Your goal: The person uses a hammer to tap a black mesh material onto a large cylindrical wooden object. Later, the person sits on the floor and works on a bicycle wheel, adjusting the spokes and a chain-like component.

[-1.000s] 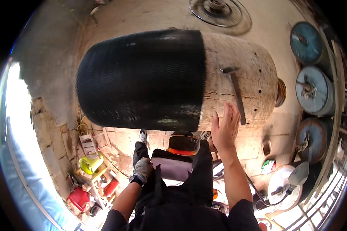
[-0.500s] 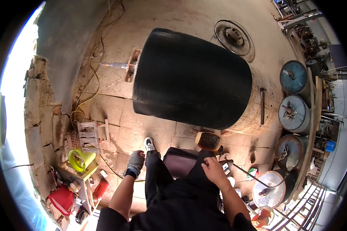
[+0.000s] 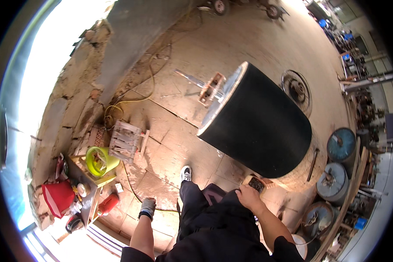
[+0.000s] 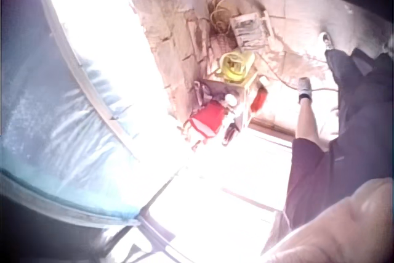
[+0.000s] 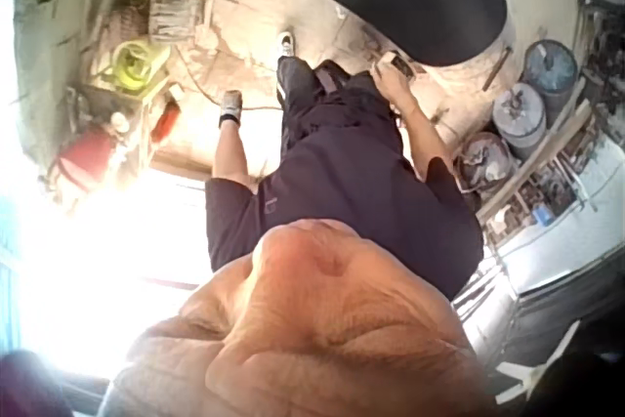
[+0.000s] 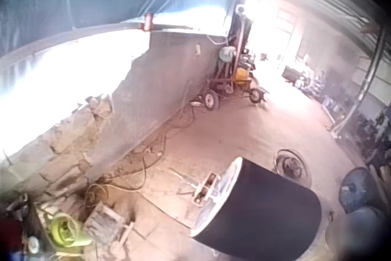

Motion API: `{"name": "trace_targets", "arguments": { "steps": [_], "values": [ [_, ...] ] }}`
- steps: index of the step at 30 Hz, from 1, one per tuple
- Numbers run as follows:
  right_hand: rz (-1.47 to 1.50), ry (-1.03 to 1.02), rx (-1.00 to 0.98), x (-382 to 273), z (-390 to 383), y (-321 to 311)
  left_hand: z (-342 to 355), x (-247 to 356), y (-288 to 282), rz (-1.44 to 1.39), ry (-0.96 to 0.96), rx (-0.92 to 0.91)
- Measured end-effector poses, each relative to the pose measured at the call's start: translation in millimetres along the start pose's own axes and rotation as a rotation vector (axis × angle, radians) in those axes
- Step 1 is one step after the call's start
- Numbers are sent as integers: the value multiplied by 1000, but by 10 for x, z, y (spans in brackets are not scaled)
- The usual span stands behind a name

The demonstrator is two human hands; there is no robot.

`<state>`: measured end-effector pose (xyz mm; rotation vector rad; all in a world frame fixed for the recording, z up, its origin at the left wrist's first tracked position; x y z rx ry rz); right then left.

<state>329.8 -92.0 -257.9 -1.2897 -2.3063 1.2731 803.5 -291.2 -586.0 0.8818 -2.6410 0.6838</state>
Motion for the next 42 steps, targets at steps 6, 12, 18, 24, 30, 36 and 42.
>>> {"name": "trace_targets", "arguments": {
  "steps": [6, 12, 18, 24, 30, 36, 42],
  "values": [
    [127, -261, 75, -798, 327, -289, -989, 513, -55, 119, 33, -4],
    [83, -223, 12, -772, 366, -364, -1185, 493, -41, 136, -26, -74],
    [111, -205, 48, -631, 399, -828, -855, 915, 5, 1139, 602, -221],
    [120, -249, 135, -772, 1029, -1301, -188, 1878, -363, 661, 572, 51],
    [135, -552, 280, -1836, 1940, -1781, -298, 2857, -1151, 248, 477, 152],
    [-58, -699, 323, -3062, 2841, -2112, 15, 3172, -2185, 582, 229, 119],
    [50, -591, 197, -3717, 3650, -2200, 954, 4069, -2973, 765, 189, 4]
  ]
}}
Point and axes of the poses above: each hand's wrist, its own z-axis towards the middle knuckle, its own y-axis out of the palm, x = y × z, the point moved 5 cm from there along z, towards the middle knuckle, and after that the axes turned 1 degree about x, right-handed, at the moved point
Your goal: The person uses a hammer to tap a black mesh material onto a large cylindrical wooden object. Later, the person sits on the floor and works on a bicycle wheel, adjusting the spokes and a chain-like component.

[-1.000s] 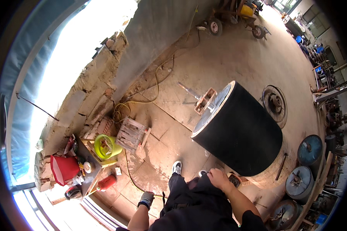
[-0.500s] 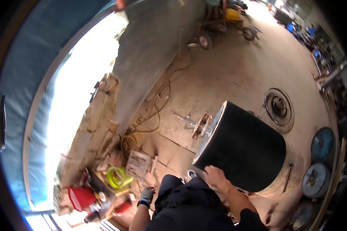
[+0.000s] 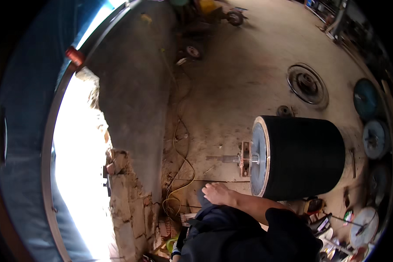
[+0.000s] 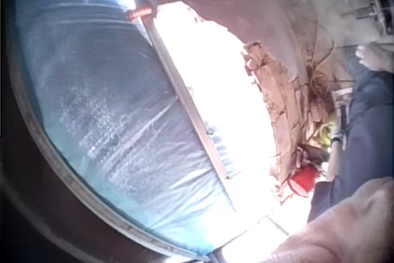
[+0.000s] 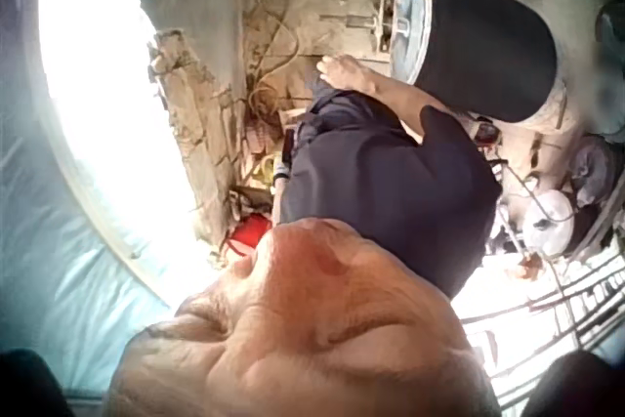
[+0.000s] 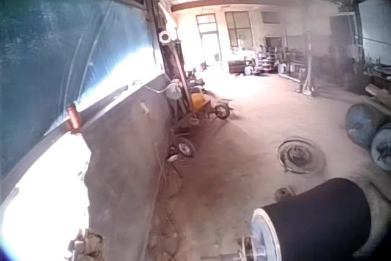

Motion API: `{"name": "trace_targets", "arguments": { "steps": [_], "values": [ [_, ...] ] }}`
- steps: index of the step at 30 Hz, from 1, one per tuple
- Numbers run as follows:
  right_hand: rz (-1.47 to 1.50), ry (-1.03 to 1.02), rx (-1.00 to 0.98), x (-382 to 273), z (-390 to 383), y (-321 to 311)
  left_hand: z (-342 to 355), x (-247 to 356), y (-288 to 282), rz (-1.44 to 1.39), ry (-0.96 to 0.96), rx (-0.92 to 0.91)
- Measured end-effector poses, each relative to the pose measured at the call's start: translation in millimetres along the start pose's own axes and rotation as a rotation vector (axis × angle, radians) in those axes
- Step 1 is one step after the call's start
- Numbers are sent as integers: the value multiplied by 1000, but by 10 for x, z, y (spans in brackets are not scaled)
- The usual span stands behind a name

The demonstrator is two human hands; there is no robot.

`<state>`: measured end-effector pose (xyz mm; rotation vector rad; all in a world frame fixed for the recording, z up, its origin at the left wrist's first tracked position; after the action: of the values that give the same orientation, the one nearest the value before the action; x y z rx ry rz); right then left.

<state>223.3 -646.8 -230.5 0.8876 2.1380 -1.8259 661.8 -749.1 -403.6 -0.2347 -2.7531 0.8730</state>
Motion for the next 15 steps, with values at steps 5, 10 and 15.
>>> {"name": "trace_targets", "arguments": {
  "steps": [5, 10, 15],
  "values": [
    [23, 36, 84, 35, 744, -84, 1044, 672, -1137, 167, 234, -96],
    [78, 78, -2, 199, 1738, -310, 2045, 1850, -2308, 560, 547, -6],
    [83, 55, -2, 621, 2839, -748, 2465, 2889, -3417, 314, 427, 193]
  ]
}}
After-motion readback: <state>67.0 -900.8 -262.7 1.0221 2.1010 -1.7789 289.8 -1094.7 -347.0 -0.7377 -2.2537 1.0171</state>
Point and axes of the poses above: each hand's wrist, its own z-axis towards the middle knuckle, its own y-axis out of the palm, x = y × z, the point moved 5 cm from there along z, towards the middle knuckle, and after that the axes turned 1 degree about x, right-handed, at the moved point
